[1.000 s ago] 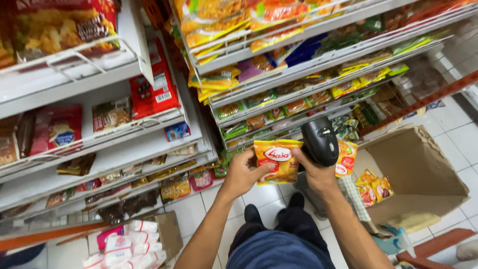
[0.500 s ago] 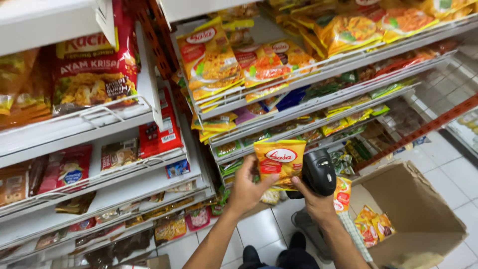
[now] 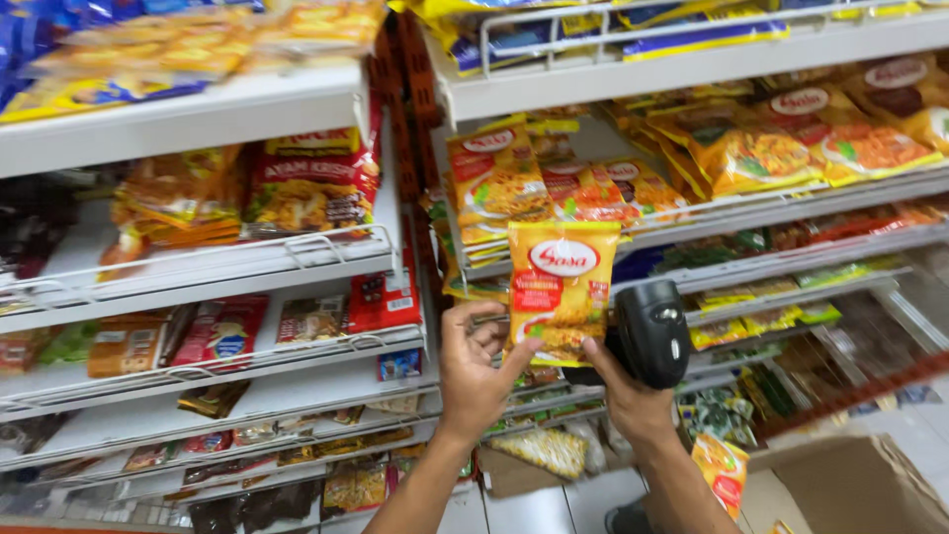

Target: The person scans several packets of food items using a handheld barcode scanner and places them into a cardboard box on the floor.

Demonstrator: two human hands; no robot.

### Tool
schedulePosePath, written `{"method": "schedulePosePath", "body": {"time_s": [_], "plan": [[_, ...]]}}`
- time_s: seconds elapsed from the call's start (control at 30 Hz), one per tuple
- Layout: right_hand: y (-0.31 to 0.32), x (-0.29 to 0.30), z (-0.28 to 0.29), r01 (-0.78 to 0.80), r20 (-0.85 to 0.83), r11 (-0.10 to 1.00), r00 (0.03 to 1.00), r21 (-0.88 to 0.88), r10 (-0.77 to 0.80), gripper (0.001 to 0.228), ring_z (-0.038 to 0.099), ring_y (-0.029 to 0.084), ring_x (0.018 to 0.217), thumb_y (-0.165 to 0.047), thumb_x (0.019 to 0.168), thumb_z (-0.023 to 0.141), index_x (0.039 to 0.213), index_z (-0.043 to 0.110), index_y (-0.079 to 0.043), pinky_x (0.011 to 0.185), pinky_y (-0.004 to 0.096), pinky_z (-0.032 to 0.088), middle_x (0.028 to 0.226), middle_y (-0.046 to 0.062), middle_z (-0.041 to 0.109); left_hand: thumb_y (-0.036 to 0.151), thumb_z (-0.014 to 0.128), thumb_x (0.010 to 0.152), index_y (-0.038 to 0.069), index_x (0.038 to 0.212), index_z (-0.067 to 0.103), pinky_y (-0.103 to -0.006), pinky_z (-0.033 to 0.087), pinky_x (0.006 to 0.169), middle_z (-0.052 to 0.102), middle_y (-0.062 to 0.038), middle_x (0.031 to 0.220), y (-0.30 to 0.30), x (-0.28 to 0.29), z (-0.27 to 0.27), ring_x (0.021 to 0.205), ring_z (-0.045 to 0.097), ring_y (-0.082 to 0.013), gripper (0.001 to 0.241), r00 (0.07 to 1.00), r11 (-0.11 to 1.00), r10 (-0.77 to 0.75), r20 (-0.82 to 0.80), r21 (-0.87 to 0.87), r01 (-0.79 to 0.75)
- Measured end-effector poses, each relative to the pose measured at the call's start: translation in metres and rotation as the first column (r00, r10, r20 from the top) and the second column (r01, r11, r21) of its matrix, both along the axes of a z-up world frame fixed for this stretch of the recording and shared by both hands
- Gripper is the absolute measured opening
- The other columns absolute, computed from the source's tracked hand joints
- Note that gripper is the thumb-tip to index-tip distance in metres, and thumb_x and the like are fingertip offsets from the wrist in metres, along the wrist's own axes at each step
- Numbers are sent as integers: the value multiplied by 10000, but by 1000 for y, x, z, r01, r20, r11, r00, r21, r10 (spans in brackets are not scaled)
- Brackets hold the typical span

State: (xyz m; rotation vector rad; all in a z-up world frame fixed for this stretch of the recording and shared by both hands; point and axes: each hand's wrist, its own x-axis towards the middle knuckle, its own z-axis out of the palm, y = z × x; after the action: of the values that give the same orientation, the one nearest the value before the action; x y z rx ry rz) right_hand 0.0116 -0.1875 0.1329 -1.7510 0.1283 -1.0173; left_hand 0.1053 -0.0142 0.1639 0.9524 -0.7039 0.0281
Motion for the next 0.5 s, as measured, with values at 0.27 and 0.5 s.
{"method": "schedulePosePath", "body": {"time_s": [0.27,0.5], "plan": [[30,59,94,-127,162,947,983,294,82,388,667,116,1013,38,887,753,1252,625,2,903,293,565,1145,41,685,61,797,891,-13,1115,690,-320,611,952,641,-158,1324,25,27,63,1089,719,-203,259,879,899,329,345,170,-404],[41,82,134,-303,305,834,937,461,172,412,668,156,951,45,882,759,1270,624,5,865,310,557,1063,53,688,144,793,924,34,1084,715,-332,598,903,724,-148,1289,14,46,86,1058,746,-226,210,741,784,519,426,107,-611]]}}
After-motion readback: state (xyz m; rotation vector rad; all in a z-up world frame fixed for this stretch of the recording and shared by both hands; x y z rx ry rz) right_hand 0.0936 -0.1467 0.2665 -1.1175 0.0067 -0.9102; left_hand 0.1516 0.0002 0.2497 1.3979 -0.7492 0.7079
